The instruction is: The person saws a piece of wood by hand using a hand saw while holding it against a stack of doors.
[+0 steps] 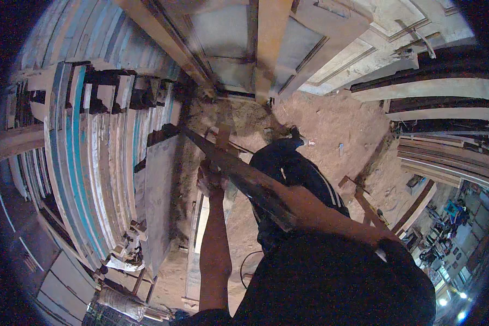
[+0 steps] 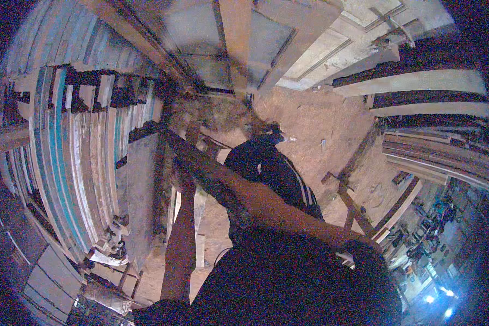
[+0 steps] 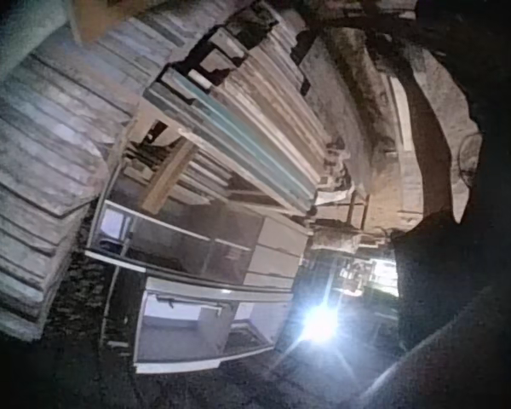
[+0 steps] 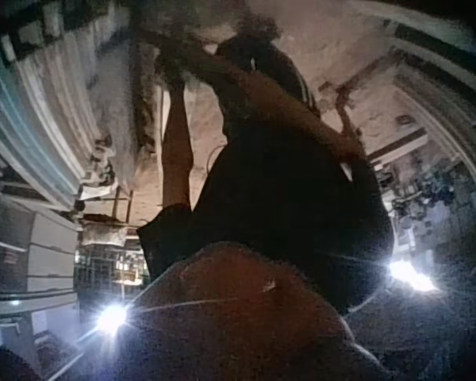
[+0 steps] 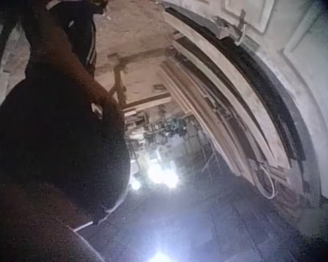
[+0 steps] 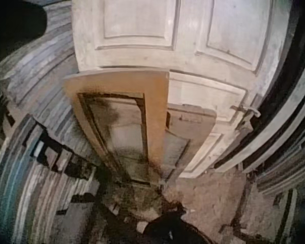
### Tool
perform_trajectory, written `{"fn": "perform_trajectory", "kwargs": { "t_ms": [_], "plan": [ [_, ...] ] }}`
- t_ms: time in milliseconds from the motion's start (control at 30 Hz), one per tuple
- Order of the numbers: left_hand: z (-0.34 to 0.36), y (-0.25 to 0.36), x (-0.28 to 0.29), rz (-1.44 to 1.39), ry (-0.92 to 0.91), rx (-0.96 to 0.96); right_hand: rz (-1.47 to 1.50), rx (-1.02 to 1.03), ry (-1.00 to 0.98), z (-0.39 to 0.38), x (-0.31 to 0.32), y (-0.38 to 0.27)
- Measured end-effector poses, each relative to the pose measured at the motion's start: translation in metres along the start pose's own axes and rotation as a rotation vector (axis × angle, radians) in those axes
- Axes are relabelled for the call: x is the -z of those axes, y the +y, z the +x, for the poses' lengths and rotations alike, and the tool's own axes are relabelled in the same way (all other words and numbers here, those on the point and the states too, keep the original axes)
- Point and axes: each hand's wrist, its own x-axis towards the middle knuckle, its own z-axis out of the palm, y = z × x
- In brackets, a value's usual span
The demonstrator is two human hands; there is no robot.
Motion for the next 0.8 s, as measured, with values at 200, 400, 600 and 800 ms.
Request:
{"fn": "perform_trajectory", "kwargs": {
  "t_ms": [200, 400, 600, 800],
  "plan": [
    [-0.006, -0.008, -0.014, 0.062, -0.190, 0.130, -0.031, 0.158, 0.124, 0.040, -0.031, 0.037],
    [-0.028, -0.067, -0.052, 0.015, 0.064, -0.020, 0.078, -0.101, 0.014, -0.003, -0.005, -0.007],
    [0.001, -0.013, -0.011, -0.013, -0.120, 0.061, -0.043, -0.114, -0.028, 0.036, -0.008, 0.023],
    [-0.015, -0.036, -0.024, 0.044, -0.124, 0.102, -0.045, -0.139, 0.036, -0.013, -0.011, -0.008]
  ]
}}
